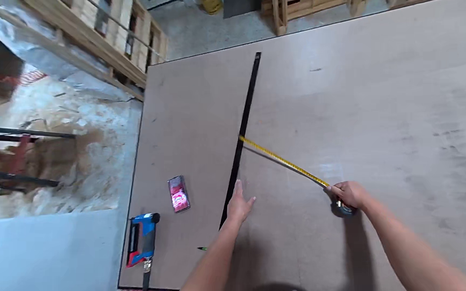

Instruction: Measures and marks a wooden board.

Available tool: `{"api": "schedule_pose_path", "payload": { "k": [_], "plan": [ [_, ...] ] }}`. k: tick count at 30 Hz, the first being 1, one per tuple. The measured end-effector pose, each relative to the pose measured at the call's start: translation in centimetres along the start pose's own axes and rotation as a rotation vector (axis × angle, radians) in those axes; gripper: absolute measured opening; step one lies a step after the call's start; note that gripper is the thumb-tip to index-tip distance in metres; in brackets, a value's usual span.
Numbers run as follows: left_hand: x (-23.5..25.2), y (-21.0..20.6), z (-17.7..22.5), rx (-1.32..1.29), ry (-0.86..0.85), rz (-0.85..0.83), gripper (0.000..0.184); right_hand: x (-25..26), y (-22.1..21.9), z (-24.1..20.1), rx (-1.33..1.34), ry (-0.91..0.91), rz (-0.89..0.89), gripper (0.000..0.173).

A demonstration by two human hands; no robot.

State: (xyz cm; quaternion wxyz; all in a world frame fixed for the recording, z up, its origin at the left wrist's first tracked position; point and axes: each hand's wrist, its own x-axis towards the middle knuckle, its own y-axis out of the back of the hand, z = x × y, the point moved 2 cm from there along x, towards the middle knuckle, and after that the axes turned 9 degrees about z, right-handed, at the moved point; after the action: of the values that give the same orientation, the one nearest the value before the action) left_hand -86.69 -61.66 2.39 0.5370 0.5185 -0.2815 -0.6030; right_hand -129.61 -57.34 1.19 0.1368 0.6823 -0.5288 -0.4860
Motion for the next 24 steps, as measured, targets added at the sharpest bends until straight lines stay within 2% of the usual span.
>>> {"api": "schedule_pose_path", "payload": {
  "k": [3, 6, 8, 12, 14, 18, 22, 24],
  "plan": [
    [1.2, 1.1, -0.2, -0.047, 0.079, 0.051, 0.120, 0.7, 0.3, -0.4, -0.216, -0.014, -0.093, 0.060],
    [3.2, 2.2, -0.6, -0.073, 0.125, 0.097, 0.118, 1.4, 1.3, -0.6, -0.362, 0.051, -0.139, 0.059],
    [4.7, 2.6, -0.4, -0.058, 0.106, 0.089, 0.108, 1.8, 2.2, -0.4, -0.418, 0.085, -0.145, 0.056],
    [6.5, 1.7, 0.7, 0.007, -0.012, 0.070, 0.064, 2.9, 3.6, -0.1, -0.524, 0.106, -0.136, 0.055],
    [7.0, 1.4, 1.6, 0.017, -0.032, 0.114, 0.058, 3.5, 4.2, -0.3, -0.547, 0.116, -0.136, 0.054],
    [7.0, 1.1, 3.3, -0.049, -0.049, 0.166, 0.065, 4.0, 5.8, 0.1, -0.552, 0.111, -0.117, 0.053],
    [6.5, 0.1, 3.8, 0.050, -0.103, 0.201, 0.042, 4.7, 6.9, 1.0, -0.559, 0.087, -0.110, 0.054],
    [5.9, -0.3, 3.9, 0.045, -0.049, 0.248, 0.041, 4.9, 7.1, 1.4, -0.536, 0.060, -0.093, 0.057]
  ]
}}
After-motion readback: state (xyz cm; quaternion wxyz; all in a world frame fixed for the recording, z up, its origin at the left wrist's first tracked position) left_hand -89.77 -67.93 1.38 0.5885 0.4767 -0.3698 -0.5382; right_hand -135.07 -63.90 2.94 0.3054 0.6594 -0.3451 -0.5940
